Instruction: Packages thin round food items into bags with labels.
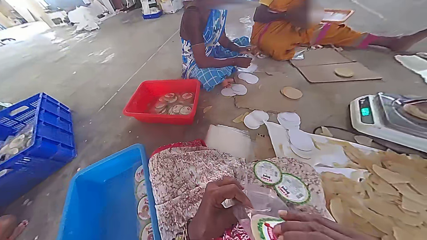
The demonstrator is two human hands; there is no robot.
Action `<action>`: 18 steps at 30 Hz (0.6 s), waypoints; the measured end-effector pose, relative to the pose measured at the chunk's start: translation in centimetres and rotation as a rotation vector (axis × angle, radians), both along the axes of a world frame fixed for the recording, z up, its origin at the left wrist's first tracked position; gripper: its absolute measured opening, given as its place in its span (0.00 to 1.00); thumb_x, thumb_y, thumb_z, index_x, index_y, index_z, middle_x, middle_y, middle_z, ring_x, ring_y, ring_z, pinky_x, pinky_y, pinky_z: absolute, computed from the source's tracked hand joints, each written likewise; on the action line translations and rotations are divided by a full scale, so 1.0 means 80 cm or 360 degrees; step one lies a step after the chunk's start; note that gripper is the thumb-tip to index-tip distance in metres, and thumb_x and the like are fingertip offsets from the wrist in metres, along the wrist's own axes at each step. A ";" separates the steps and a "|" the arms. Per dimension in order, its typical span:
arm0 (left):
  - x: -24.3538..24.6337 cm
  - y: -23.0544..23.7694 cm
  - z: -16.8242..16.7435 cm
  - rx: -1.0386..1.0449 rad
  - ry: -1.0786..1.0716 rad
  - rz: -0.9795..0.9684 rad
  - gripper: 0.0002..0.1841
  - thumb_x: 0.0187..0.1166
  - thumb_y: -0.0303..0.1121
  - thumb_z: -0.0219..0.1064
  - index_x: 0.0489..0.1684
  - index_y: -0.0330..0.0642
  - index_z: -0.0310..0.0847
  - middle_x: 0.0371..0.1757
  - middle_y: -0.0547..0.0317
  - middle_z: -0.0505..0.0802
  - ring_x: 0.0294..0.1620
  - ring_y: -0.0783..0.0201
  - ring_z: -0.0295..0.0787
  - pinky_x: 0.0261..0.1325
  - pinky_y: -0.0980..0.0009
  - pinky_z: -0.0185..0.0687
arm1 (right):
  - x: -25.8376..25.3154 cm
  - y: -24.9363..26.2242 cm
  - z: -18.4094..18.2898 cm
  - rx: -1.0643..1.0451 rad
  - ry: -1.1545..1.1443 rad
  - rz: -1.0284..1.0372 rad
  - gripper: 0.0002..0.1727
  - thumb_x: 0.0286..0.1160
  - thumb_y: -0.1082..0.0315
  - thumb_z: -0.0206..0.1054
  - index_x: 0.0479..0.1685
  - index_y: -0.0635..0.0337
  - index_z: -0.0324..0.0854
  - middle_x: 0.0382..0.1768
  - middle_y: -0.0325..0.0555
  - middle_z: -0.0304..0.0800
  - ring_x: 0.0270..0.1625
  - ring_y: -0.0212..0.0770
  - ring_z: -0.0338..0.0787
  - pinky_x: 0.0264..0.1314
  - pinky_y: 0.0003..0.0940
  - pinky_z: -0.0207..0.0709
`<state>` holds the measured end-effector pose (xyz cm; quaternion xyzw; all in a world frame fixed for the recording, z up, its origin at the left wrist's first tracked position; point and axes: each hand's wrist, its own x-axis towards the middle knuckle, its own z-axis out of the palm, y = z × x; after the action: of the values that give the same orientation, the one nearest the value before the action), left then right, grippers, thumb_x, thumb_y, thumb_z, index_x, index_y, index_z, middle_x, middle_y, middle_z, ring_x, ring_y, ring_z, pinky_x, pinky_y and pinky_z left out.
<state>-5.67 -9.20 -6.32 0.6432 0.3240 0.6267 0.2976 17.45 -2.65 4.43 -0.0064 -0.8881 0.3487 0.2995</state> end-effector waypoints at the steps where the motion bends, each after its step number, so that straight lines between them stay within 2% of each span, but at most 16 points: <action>1: 0.001 0.000 0.000 -0.0005 0.0004 -0.0011 0.09 0.83 0.32 0.67 0.36 0.35 0.84 0.37 0.55 0.91 0.52 0.67 0.89 0.69 0.69 0.81 | -0.001 0.000 0.003 0.0022 -0.0035 -0.0051 0.12 0.85 0.66 0.63 0.55 0.65 0.82 0.47 0.60 0.93 0.60 0.50 0.92 0.76 0.42 0.78; 4: 0.002 -0.001 0.002 -0.0035 0.0054 0.0000 0.08 0.82 0.30 0.68 0.37 0.34 0.84 0.38 0.53 0.91 0.52 0.67 0.89 0.64 0.73 0.83 | 0.000 0.003 0.010 0.0105 -0.0105 -0.0280 0.10 0.85 0.68 0.63 0.55 0.61 0.85 0.48 0.56 0.94 0.57 0.41 0.92 0.64 0.30 0.82; 6: 0.004 -0.002 0.005 -0.0072 0.0087 0.0030 0.08 0.80 0.30 0.70 0.39 0.32 0.84 0.40 0.52 0.91 0.51 0.69 0.88 0.60 0.75 0.83 | 0.000 0.005 0.009 0.0068 -0.0130 -0.0405 0.08 0.83 0.70 0.63 0.54 0.60 0.84 0.47 0.53 0.94 0.55 0.37 0.92 0.58 0.25 0.83; 9: 0.006 -0.005 0.007 -0.0138 0.0162 0.0108 0.11 0.77 0.28 0.73 0.52 0.32 0.87 0.46 0.52 0.93 0.51 0.73 0.89 0.60 0.77 0.84 | -0.004 0.008 0.004 -0.0149 -0.0119 -0.0472 0.09 0.82 0.70 0.64 0.55 0.61 0.81 0.50 0.51 0.94 0.57 0.30 0.92 0.58 0.22 0.83; 11: 0.007 -0.005 0.008 -0.0144 0.0221 0.0119 0.13 0.77 0.28 0.73 0.55 0.32 0.87 0.51 0.50 0.92 0.54 0.70 0.89 0.61 0.76 0.85 | -0.005 0.013 -0.002 -0.0307 -0.0092 -0.0461 0.10 0.81 0.69 0.66 0.57 0.57 0.78 0.53 0.42 0.94 0.58 0.22 0.90 0.59 0.18 0.83; 13: 0.007 -0.006 0.011 -0.0151 0.0252 0.0065 0.14 0.78 0.29 0.72 0.57 0.30 0.86 0.57 0.46 0.92 0.61 0.67 0.89 0.67 0.73 0.84 | -0.007 0.021 -0.010 -0.0437 -0.0032 -0.0445 0.12 0.78 0.69 0.68 0.57 0.53 0.78 0.53 0.33 0.93 0.57 0.18 0.89 0.59 0.16 0.83; 15: 0.007 -0.007 0.012 -0.0198 0.0249 0.0012 0.15 0.79 0.31 0.72 0.57 0.29 0.86 0.53 0.48 0.94 0.58 0.69 0.91 0.66 0.72 0.85 | -0.008 0.031 -0.022 -0.0489 0.0015 -0.0423 0.13 0.76 0.69 0.69 0.58 0.49 0.79 0.53 0.27 0.92 0.55 0.17 0.89 0.56 0.15 0.85; 18: 0.007 -0.007 0.014 -0.0342 0.0138 -0.0104 0.12 0.80 0.30 0.70 0.51 0.28 0.86 0.45 0.53 0.96 0.51 0.74 0.92 0.59 0.75 0.86 | -0.009 0.039 -0.035 -0.0612 0.0050 -0.0431 0.16 0.74 0.67 0.72 0.60 0.47 0.81 0.54 0.23 0.91 0.53 0.17 0.89 0.52 0.15 0.87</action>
<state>-5.09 -9.73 -5.24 0.6443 0.3807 0.5500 0.3707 16.73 0.46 1.64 -0.1771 -0.7915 0.4682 0.3507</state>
